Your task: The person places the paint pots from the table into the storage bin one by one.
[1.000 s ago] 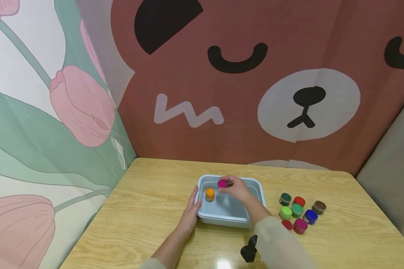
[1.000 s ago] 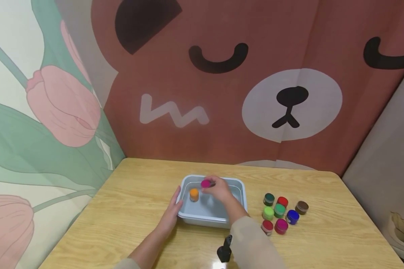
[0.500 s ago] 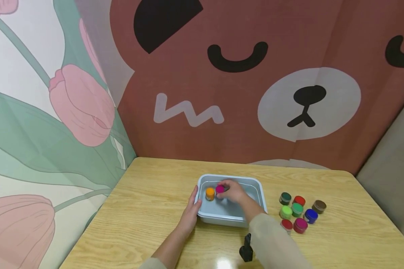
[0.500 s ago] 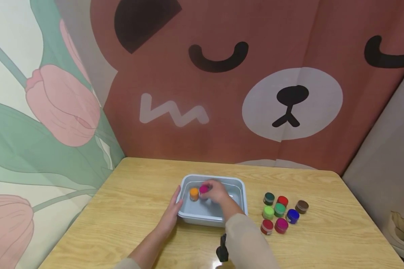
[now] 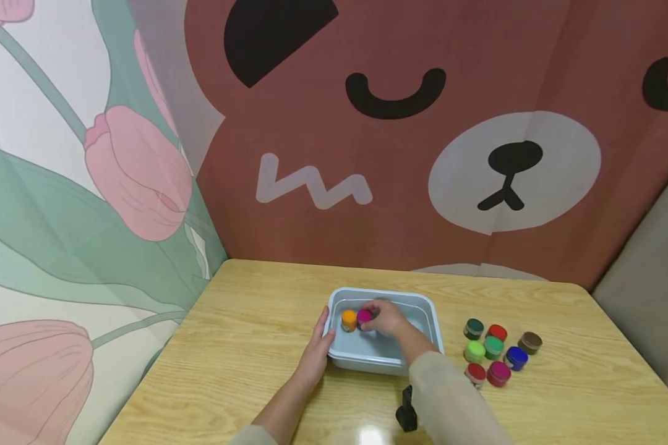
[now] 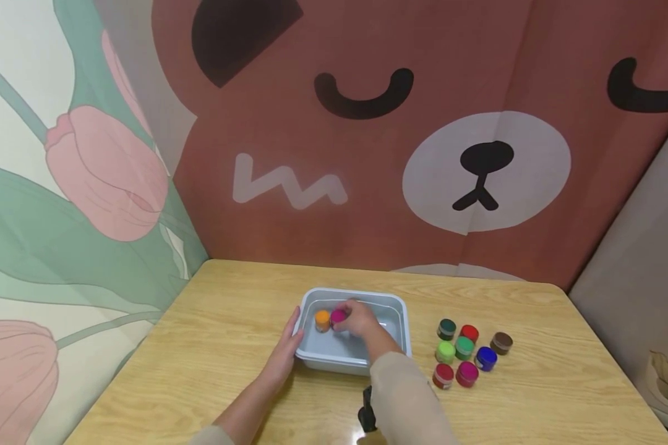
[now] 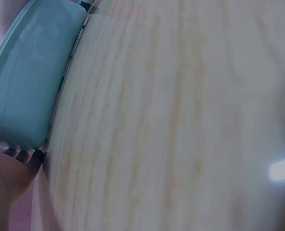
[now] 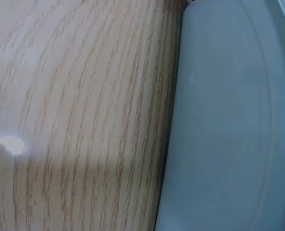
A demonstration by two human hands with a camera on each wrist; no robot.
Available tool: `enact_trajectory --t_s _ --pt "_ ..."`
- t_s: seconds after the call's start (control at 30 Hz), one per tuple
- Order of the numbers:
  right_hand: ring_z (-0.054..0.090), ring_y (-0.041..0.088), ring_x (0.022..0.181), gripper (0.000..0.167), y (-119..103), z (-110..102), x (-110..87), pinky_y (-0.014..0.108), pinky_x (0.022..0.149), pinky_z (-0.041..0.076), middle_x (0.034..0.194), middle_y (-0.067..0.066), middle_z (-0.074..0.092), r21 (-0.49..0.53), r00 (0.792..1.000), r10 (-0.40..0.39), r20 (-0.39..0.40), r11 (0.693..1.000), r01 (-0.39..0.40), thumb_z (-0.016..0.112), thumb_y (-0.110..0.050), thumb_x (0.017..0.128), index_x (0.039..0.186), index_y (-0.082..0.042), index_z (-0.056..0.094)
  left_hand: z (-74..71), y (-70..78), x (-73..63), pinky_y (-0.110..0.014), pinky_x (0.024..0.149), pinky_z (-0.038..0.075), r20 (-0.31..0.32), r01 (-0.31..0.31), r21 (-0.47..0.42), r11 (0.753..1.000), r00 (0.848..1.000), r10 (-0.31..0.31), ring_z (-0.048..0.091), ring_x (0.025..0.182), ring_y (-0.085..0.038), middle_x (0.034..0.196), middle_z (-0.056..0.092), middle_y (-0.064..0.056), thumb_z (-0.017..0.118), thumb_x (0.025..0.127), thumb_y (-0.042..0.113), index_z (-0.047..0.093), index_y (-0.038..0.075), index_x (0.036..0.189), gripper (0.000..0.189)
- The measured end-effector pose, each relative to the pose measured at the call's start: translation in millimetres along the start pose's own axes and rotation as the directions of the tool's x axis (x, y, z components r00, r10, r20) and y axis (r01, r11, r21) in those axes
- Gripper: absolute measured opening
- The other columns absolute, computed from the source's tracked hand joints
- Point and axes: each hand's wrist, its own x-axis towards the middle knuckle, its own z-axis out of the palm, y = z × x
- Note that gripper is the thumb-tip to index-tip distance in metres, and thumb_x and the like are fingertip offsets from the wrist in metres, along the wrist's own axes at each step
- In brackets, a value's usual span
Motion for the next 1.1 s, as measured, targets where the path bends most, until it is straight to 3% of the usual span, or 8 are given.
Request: enact_trajectory --t_s 0.33,0.63,1.1 --pt "0.063 0.031 0.105 0.048 2.2 -5.7 -4.4 0.042 0.096 0.051 0.113 0.019 0.069 0.062 0.998 -0.052 -0.038 0.997 0.054 0.081 -0.003 0.073 0.118 0.000 0.067 1.1 1.4 0.1 -0.069 0.117 0.005 -0.004 0.004 0.006 1.000 1.000 -0.004 0.009 0.151 -0.042 0.165 0.014 -0.011 0.036 0.105 0.026 0.018 0.024 0.158 0.056" --pt "0.060 0.037 0.114 0.047 1.5 -22.7 -20.3 0.047 0.100 0.050 0.118 0.022 0.067 0.100 0.995 -0.078 -0.067 0.991 0.085 0.077 -0.008 0.079 0.122 0.002 0.064 1.7 2.3 -1.4 -0.067 0.118 0.007 -0.025 -0.010 0.000 1.000 1.000 0.010 0.011 0.151 -0.043 0.165 0.016 -0.013 0.037 0.105 0.022 0.019 0.022 0.158 0.056" --pt "0.061 0.034 0.116 0.046 9.2 -56.6 -47.8 0.044 0.096 0.053 0.128 0.019 0.063 0.119 0.994 -0.077 -0.074 0.989 0.086 0.073 -0.016 0.087 0.129 -0.004 0.060 1.6 1.4 -1.4 -0.067 0.118 0.005 -0.025 -0.011 0.006 1.000 1.000 0.012 0.010 0.151 -0.043 0.165 0.015 -0.014 0.037 0.105 0.022 0.020 0.020 0.158 0.056"
